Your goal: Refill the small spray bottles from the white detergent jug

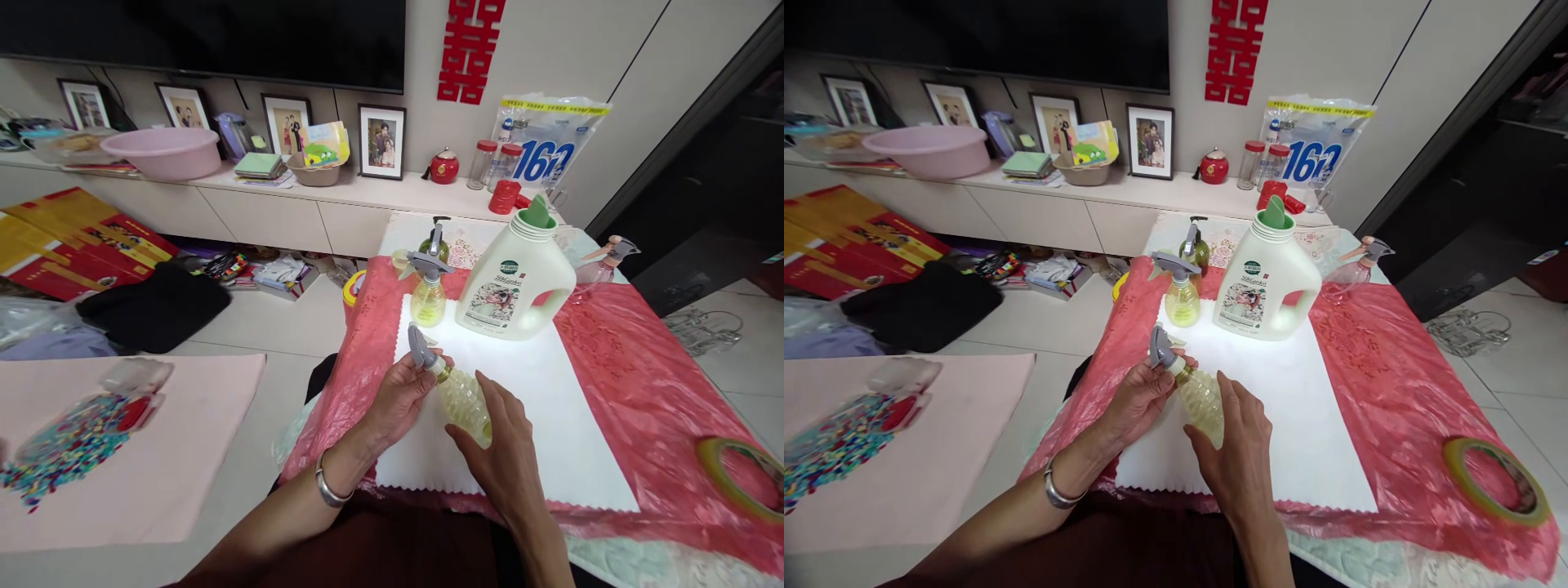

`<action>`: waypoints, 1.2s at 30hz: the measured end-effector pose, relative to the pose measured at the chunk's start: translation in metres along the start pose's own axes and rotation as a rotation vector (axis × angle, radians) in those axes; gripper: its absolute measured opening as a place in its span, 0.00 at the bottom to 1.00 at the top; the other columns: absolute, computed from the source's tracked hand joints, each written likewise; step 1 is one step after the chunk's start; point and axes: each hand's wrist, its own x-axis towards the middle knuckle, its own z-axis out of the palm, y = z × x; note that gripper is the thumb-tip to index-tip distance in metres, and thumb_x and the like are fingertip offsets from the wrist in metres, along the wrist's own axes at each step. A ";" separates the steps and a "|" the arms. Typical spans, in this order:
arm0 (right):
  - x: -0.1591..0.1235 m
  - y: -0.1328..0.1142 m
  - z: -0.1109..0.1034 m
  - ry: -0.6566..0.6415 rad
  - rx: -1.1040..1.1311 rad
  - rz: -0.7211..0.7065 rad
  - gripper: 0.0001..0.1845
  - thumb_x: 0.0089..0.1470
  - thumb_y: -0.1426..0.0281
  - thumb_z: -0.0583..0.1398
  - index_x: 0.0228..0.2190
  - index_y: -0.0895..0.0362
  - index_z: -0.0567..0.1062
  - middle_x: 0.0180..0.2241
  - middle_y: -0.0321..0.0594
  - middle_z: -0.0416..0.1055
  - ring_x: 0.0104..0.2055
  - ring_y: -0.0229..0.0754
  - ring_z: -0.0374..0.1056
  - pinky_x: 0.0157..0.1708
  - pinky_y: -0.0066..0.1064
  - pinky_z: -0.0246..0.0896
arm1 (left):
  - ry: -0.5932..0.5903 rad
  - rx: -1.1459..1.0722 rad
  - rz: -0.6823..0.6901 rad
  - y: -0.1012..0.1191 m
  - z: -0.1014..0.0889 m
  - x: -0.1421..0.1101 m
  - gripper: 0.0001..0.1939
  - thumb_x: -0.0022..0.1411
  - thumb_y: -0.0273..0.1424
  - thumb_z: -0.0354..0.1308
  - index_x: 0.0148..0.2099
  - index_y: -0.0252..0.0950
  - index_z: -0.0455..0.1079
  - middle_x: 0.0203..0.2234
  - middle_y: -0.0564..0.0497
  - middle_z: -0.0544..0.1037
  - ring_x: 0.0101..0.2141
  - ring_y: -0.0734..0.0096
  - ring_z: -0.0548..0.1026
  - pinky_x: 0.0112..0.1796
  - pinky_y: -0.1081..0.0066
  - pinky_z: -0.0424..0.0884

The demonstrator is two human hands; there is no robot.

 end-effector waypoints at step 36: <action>0.007 -0.009 0.005 -0.205 1.639 1.026 0.47 0.48 0.37 0.69 0.55 0.60 0.75 0.57 0.56 0.67 0.55 0.63 0.69 0.53 0.53 0.70 | -0.226 -0.050 -0.068 0.007 0.003 -0.004 0.22 0.53 0.37 0.76 0.47 0.37 0.77 0.40 0.48 0.82 0.50 0.52 0.81 0.56 0.56 0.70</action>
